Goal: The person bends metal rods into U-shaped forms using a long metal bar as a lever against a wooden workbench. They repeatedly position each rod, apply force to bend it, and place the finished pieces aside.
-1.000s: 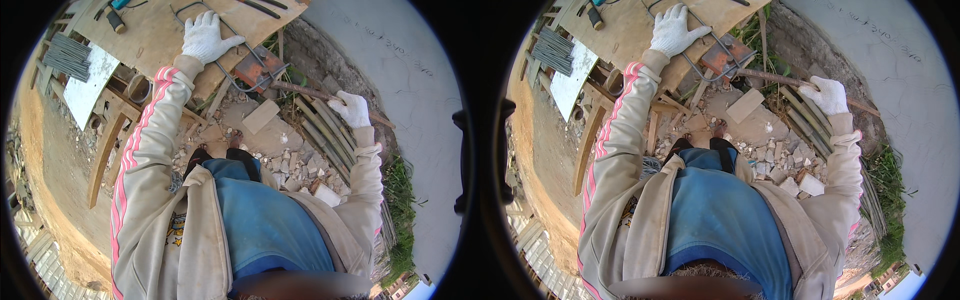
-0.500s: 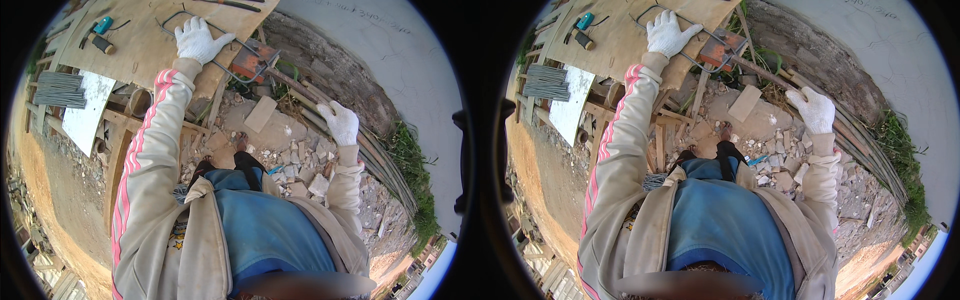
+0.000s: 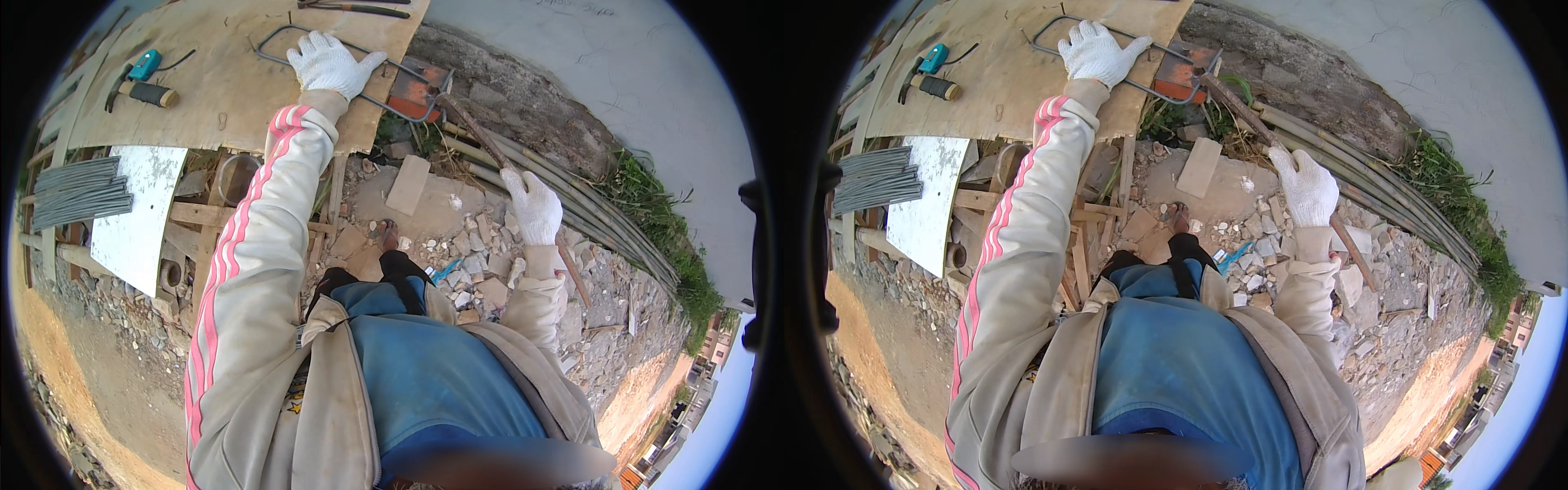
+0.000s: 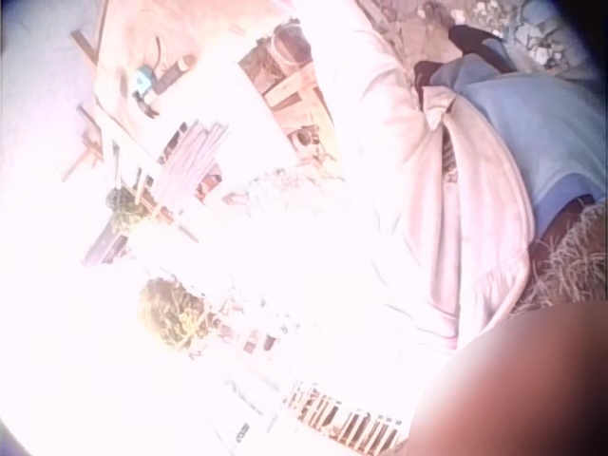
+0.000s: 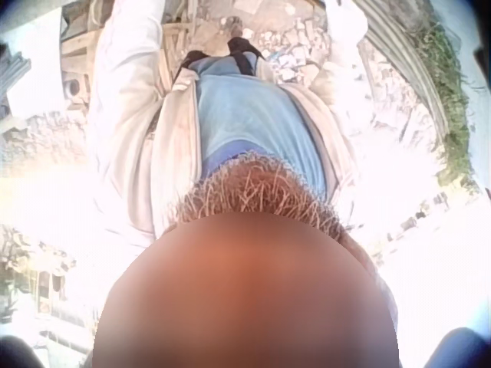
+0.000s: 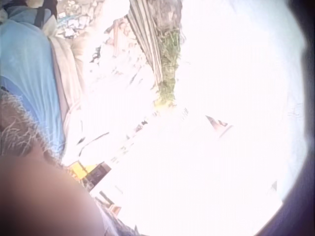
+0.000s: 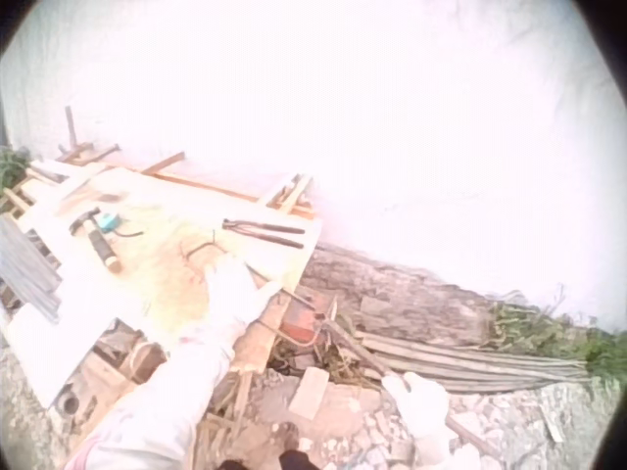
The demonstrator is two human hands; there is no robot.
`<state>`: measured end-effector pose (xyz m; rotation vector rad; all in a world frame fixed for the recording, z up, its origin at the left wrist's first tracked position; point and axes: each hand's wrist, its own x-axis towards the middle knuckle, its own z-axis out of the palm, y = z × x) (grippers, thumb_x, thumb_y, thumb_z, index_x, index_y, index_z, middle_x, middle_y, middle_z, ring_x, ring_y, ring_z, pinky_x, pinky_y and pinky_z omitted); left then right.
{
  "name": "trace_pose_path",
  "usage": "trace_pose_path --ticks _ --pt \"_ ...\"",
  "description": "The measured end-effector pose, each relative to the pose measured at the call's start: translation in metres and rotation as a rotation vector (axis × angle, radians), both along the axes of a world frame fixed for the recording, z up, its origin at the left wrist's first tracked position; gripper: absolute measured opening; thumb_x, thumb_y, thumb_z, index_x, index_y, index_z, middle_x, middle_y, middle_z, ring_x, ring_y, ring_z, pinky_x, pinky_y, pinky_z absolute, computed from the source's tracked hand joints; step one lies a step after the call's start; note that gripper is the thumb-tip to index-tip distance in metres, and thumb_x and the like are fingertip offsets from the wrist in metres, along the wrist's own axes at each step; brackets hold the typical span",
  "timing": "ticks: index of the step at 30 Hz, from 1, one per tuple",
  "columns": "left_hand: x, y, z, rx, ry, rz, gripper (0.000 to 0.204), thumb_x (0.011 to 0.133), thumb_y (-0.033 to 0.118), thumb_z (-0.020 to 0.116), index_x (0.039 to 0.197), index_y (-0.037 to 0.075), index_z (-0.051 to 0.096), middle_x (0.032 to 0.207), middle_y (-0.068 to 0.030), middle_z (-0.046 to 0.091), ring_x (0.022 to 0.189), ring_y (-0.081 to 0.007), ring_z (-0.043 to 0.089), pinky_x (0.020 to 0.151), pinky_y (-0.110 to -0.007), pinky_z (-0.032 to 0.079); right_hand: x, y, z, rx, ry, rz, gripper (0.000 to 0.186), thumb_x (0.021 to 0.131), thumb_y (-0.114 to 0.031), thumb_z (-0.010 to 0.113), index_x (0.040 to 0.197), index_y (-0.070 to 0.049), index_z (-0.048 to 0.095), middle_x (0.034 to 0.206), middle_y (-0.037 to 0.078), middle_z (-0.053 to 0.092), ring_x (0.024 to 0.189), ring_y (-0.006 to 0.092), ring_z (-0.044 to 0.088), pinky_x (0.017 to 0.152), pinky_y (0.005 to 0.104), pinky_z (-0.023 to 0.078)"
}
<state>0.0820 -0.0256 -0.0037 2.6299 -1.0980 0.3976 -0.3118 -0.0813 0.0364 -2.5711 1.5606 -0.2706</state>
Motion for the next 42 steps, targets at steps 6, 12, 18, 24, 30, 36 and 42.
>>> trace_pose_path --ticks 6,12,18,24,30,36,42 --pt "0.001 -0.002 -0.002 -0.025 0.029 0.026 0.110 0.083 0.087 0.054 0.139 -0.006 0.059 0.139 -0.0208 0.057 0.134 -0.0355 0.048 0.107 -0.053 0.033 0.023 0.086 0.003 -0.040 -0.044 -0.156 0.048 0.102 -0.059 0.054 0.103 -0.013 0.068 0.089 0.023 0.072 0.090 0.0452 0.070 0.076 0.0548 0.053" --pt "0.001 -0.004 0.004 0.022 0.097 0.012 0.111 0.083 0.089 0.051 0.142 -0.005 0.058 0.142 -0.0210 0.055 0.135 -0.0353 0.046 0.110 -0.052 0.029 0.008 0.088 0.009 -0.040 -0.003 -0.032 0.038 0.107 -0.046 0.050 0.110 -0.010 0.063 0.088 0.025 0.070 0.090 0.0479 0.068 0.073 0.0565 0.051" --pt "0.001 -0.004 0.007 0.030 0.102 0.055 0.112 0.083 0.088 0.052 0.143 -0.007 0.055 0.142 -0.0203 0.054 0.137 -0.0351 0.044 0.110 -0.052 0.029 -0.105 0.092 0.051 0.318 -0.065 0.055 0.036 0.108 -0.039 0.051 0.116 -0.005 0.063 0.085 0.021 0.067 0.081 0.0412 0.066 0.075 0.0488 0.051" --pt "0.002 -0.006 0.001 0.005 0.077 0.051 0.111 0.080 0.088 0.055 0.139 -0.006 0.060 0.136 -0.0185 0.056 0.131 -0.0336 0.046 0.110 -0.052 0.028 -0.196 0.107 0.074 0.549 -0.150 -0.100 0.035 0.109 -0.034 0.052 0.105 -0.003 0.067 0.078 0.008 0.062 0.072 0.0236 0.058 0.074 0.0386 0.050" --pt "0.003 -0.006 0.001 0.038 0.095 0.034 0.114 0.082 0.089 0.052 0.144 -0.006 0.055 0.142 -0.0200 0.054 0.137 -0.0338 0.044 0.112 -0.051 0.028 -0.186 0.111 0.076 0.436 -0.135 -0.023 0.030 0.108 -0.028 0.055 0.105 -0.001 0.067 0.074 0.007 0.059 0.067 0.0189 0.055 0.064 0.0373 0.047" --pt "0.007 -0.008 -0.008 -0.002 0.011 0.031 0.113 0.079 0.091 0.053 0.137 -0.005 0.062 0.132 -0.0175 0.059 0.129 -0.0328 0.048 0.107 -0.050 0.030 -0.201 0.102 0.106 0.822 -0.228 -0.129 0.039 0.107 -0.036 0.058 0.124 -0.002 0.068 0.073 0.000 0.057 0.059 0.0099 0.050 0.055 0.0273 0.041" --pt "0.012 -0.011 -0.014 -0.022 -0.039 0.039 0.113 0.079 0.092 0.053 0.136 -0.006 0.061 0.135 -0.0198 0.058 0.129 -0.0349 0.049 0.108 -0.050 0.030 -0.214 0.104 0.104 1.115 -0.434 -0.216 0.047 0.106 -0.043 0.061 0.126 -0.001 0.065 0.076 -0.003 0.052 0.057 0.0076 0.043 0.050 0.0224 0.032"
